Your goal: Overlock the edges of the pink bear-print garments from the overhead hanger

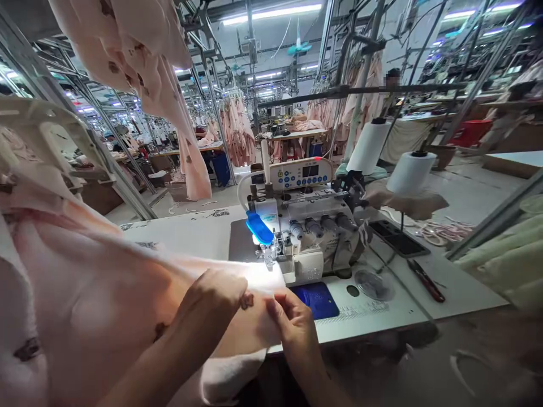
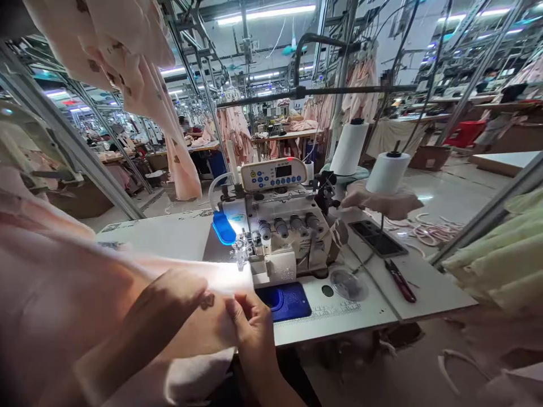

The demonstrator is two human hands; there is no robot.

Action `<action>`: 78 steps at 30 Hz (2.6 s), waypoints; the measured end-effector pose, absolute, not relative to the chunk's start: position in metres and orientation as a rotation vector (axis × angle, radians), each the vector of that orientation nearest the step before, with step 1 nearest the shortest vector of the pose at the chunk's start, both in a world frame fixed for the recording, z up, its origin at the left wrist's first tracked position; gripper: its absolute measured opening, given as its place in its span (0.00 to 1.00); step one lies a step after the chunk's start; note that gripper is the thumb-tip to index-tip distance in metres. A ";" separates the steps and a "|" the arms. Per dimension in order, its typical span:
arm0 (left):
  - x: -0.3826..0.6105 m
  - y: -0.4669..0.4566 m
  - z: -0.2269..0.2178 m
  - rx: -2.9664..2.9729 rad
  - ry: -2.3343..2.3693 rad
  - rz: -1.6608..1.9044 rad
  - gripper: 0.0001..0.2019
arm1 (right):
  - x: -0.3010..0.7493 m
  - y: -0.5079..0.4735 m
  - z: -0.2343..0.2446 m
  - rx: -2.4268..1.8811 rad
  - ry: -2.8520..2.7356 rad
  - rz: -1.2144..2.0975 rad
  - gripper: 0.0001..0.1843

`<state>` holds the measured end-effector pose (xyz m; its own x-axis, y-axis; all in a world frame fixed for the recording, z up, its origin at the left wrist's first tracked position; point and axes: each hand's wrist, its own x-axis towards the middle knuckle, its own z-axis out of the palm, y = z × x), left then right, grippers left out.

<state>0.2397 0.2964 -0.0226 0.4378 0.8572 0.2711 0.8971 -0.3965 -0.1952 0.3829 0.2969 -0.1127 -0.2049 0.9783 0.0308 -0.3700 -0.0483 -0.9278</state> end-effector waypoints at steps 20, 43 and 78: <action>0.266 0.340 -0.041 -2.310 -2.057 0.318 0.13 | 0.399 0.322 -0.127 -1.132 -1.302 1.282 0.12; 0.263 0.293 -0.105 -2.398 -1.149 -0.921 0.14 | 0.411 0.302 -0.138 -1.027 -1.288 1.234 0.20; 0.274 0.262 -0.109 -2.499 -1.108 -1.134 0.07 | 0.453 0.289 -0.131 -0.797 -2.052 0.402 0.05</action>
